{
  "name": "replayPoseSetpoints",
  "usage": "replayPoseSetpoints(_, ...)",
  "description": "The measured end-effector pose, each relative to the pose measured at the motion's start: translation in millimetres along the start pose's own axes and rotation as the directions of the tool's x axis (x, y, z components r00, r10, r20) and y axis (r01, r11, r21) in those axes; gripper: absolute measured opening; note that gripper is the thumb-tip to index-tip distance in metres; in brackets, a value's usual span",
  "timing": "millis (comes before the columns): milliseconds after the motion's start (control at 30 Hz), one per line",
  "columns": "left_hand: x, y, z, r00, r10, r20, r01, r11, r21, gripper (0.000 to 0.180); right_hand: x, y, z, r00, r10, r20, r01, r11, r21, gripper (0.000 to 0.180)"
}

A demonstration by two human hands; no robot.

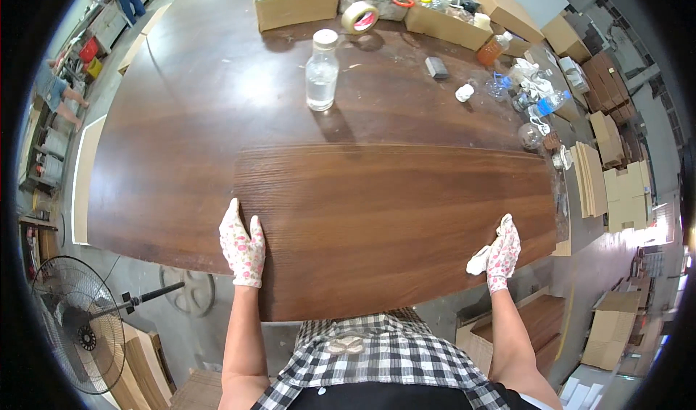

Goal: The person wipes the surface of a large wooden board and a smaller wooden panel with a cloth, and handles a small wooden block on a workbench.

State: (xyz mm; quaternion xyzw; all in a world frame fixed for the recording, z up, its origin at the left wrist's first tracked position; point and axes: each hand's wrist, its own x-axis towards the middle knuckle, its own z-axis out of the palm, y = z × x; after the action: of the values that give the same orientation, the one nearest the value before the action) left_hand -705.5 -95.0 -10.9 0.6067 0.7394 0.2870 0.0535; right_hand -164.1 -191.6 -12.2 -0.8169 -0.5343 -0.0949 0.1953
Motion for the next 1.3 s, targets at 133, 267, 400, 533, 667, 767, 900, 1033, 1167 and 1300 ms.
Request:
replayPoseSetpoints(133, 1, -8, -1, 0.996, -0.073, -0.045, 0.071, 0.997, -0.041, 0.046, 34, -17, -5, 0.936, 0.184, 0.299, -0.128, 0.972, -0.199, 0.037)
replayPoseSetpoints(267, 5, -4, -2, 0.989, -0.138, -0.059, 0.133, 0.988, -0.077, 0.043, 117, -68, 29, 0.935, -0.349, 0.062, 0.343, 0.935, 0.093, 0.036)
replayPoseSetpoints(400, 10, -6, 10, 0.984, -0.176, -0.037, 0.168, 0.974, -0.154, 0.042, 185, -90, 89, 0.949, -0.290, 0.126, 0.259, 0.942, 0.214, 0.027)
replayPoseSetpoints(533, 10, -14, 3, 0.971, -0.239, -0.030, 0.226, 0.946, -0.231, 0.040, 200, -96, 84, 0.868, -0.443, 0.223, 0.390, 0.888, 0.245, 0.026)
replayPoseSetpoints(667, 11, -20, 7, 0.961, -0.275, -0.027, 0.254, 0.916, -0.310, 0.039, 203, -93, 86, 0.844, -0.468, 0.263, 0.401, 0.875, 0.272, 0.027)
replayPoseSetpoints(767, 11, -6, 11, 0.962, -0.273, -0.027, 0.256, 0.930, -0.265, 0.039, 196, -70, 94, 0.894, -0.385, 0.231, 0.330, 0.912, 0.244, 0.029)
replayPoseSetpoints(900, 10, -6, 7, 0.968, -0.239, -0.076, 0.208, 0.936, -0.284, 0.037, 192, -67, 87, 0.849, -0.496, 0.183, 0.451, 0.860, 0.241, 0.023)
replayPoseSetpoints(1033, 7, -1, 4, 0.968, -0.238, -0.075, 0.225, 0.963, -0.146, 0.037, 128, -127, 73, 0.941, -0.337, -0.032, 0.305, 0.801, 0.515, 0.015)
replayPoseSetpoints(1167, 5, -2, 5, 0.963, -0.262, -0.062, 0.246, 0.950, -0.190, 0.038, 114, -196, 76, 0.876, -0.478, 0.060, 0.457, 0.864, 0.212, 0.016)
replayPoseSetpoints(1300, 6, 0, 5, 0.969, -0.236, -0.065, 0.221, 0.957, -0.186, 0.039, 114, -223, 82, 0.823, -0.554, 0.125, 0.519, 0.823, 0.233, 0.018)
